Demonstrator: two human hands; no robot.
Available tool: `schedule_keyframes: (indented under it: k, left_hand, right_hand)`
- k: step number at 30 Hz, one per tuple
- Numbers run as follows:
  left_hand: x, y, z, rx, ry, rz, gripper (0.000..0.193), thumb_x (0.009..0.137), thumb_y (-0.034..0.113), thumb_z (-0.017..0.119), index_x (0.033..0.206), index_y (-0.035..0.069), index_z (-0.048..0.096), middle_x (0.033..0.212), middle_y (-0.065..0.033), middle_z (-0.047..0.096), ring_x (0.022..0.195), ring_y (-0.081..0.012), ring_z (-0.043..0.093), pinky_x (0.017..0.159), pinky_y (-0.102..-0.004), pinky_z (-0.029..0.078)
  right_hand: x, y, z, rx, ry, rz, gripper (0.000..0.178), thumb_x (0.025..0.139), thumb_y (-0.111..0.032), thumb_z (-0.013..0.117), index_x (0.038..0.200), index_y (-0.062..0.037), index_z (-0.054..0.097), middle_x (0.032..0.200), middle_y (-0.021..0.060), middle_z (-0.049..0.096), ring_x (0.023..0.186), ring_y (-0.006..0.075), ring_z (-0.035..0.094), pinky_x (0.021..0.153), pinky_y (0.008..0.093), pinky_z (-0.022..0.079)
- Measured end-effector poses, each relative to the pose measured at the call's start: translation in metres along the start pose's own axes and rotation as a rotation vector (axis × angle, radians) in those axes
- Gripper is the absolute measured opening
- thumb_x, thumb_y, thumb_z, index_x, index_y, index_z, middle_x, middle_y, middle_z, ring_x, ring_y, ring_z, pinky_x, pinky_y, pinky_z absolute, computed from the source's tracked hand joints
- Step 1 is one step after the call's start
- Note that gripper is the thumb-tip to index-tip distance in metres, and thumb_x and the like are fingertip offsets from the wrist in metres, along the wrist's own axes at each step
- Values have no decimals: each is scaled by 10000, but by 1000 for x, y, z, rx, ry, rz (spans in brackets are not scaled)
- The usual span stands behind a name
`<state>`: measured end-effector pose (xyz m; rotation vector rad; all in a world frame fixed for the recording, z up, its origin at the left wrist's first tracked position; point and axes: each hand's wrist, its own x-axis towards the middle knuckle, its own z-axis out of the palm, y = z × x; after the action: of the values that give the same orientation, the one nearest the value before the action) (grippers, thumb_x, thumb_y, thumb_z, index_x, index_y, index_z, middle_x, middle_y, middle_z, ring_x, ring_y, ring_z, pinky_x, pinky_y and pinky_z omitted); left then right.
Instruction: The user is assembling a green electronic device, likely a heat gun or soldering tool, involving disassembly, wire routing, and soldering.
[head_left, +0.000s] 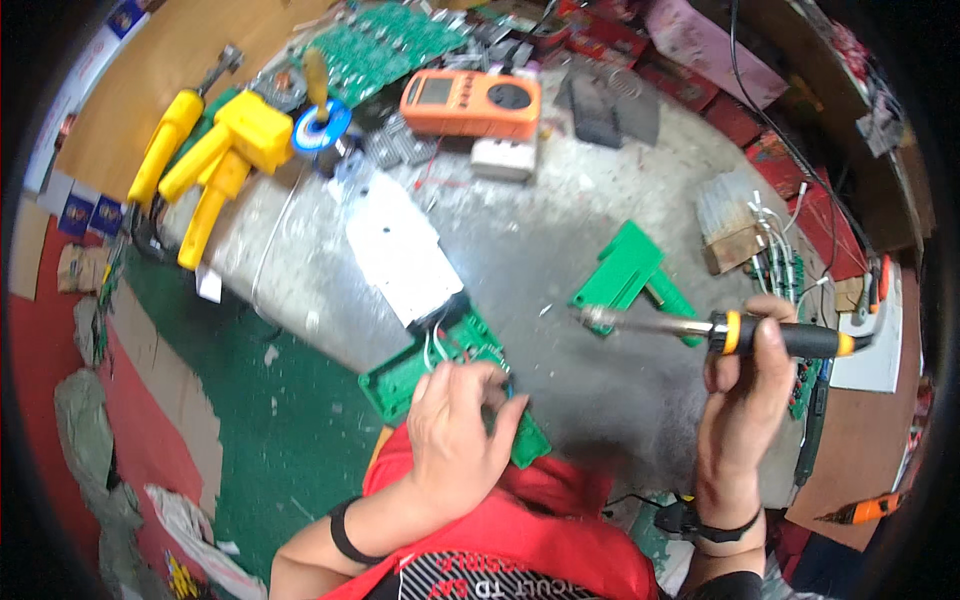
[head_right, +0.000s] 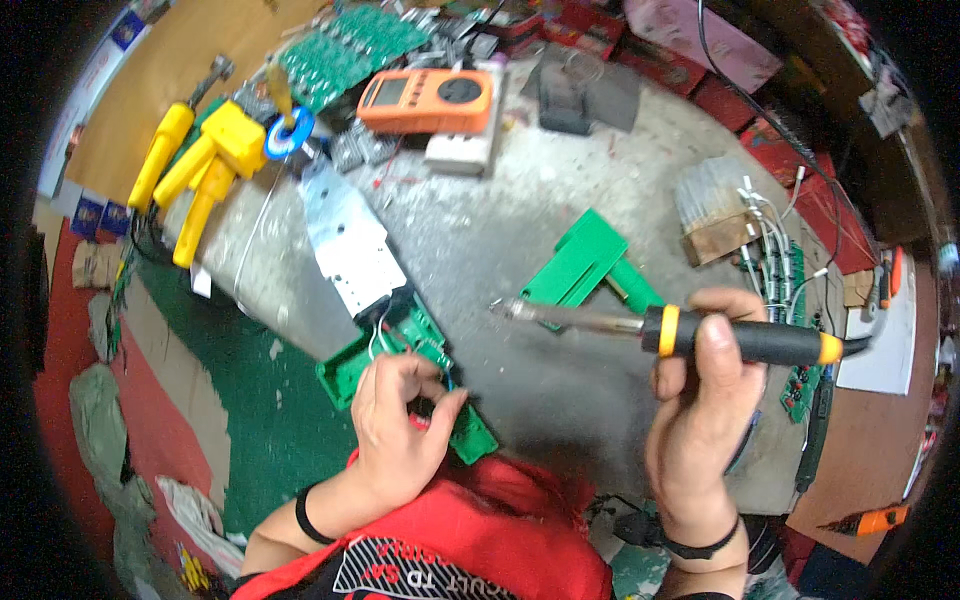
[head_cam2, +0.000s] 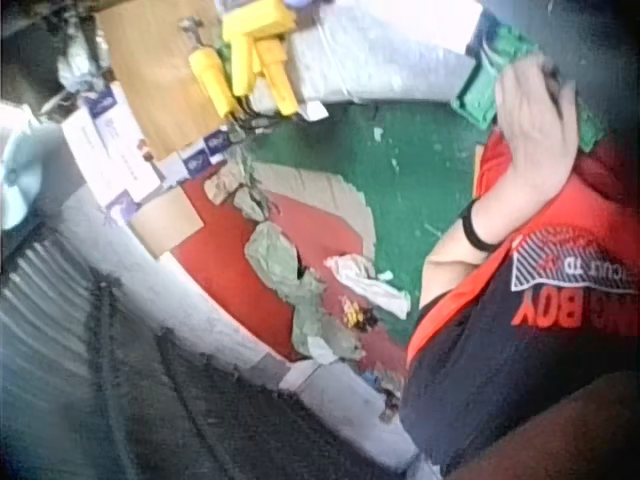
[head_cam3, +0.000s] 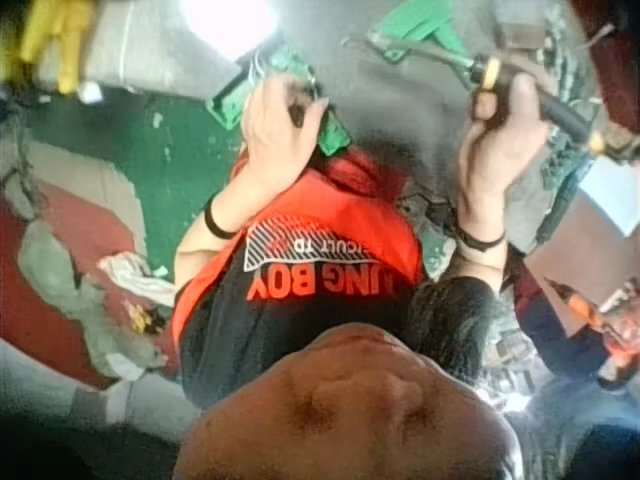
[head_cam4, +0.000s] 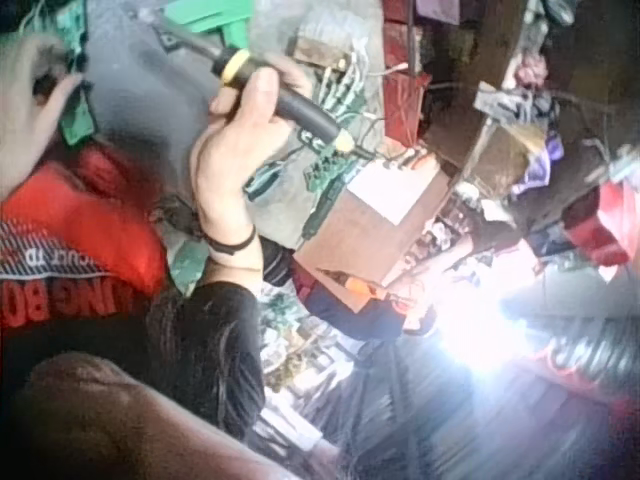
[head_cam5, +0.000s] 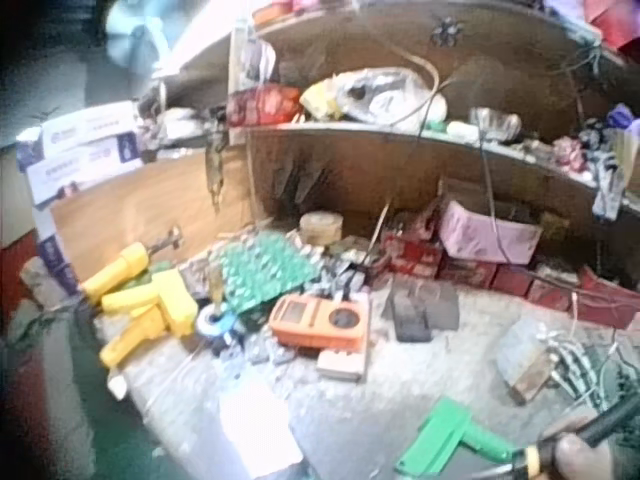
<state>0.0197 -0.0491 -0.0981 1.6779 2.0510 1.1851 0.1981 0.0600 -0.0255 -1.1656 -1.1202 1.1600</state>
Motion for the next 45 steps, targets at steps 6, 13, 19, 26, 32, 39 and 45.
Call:
schedule_keyframes:
  k: [6, 13, 19, 26, 32, 39, 45]
  left_hand:
    - [-4, 2, -6, 16, -29, 65, 398, 676, 53, 783, 957, 42, 502, 676, -58, 609, 702, -272, 524, 672, -386, 395]
    - [-4, -5, -7, -3, -42, 107, 377, 679, 92, 799, 933, 46, 526, 670, -53, 583, 661, -259, 520, 629, -370, 399]
    - [3, -10, -5, -48, -25, 146, 403, 672, 73, 802, 953, 45, 515, 667, -55, 575, 637, -260, 511, 618, -367, 397]
    - [0, -17, -3, -45, -10, 181, 451, 671, 68, 811, 987, 35, 490, 677, -61, 606, 650, -259, 524, 627, -366, 400]
    - [-2, -14, 2, -32, 11, 233, 424, 667, 69, 810, 978, 43, 523, 671, -51, 586, 645, -250, 525, 600, -367, 394]
    - [-1, -11, -13, 41, -98, 239, 327, 707, -3, 790, 937, 0, 558, 802, -88, 581, 643, -177, 576, 576, -276, 462]
    - [-2, -17, -31, 49, -189, 339, 253, 763, -69, 702, 973, -6, 576, 817, -92, 608, 669, -178, 589, 613, -280, 473]
  right_hand:
    - [70, -35, 35, -343, -42, -462, 239, 923, -248, 614, 1055, -49, 617, 824, 19, 582, 680, 69, 511, 607, 217, 408]
    - [151, 42, 60, -433, -232, -568, 263, 887, -165, 643, 1129, -74, 596, 925, 72, 625, 807, 146, 544, 747, 266, 442]
    - [172, 55, 29, -695, -369, -561, 540, 800, 28, 512, 1331, -75, 501, 1225, 156, 598, 1169, 226, 559, 994, 334, 411]
    - [79, 12, -37, -730, -269, -392, 379, 869, -50, 548, 1243, 11, 562, 1141, 115, 642, 1127, 190, 577, 1009, 313, 403]
    - [12, 1, -115, -727, -53, -209, 280, 906, -78, 559, 1164, 26, 592, 1079, 90, 639, 1017, 156, 591, 860, 263, 451]
    - [-43, 4, -155, -881, 163, -100, 155, 891, -51, 567, 1022, 12, 621, 894, 29, 641, 836, 88, 567, 744, 227, 440]
    - [-85, 29, -164, -1049, 107, 35, 282, 778, -91, 713, 1033, -42, 603, 865, 71, 619, 752, 189, 594, 642, 298, 477]
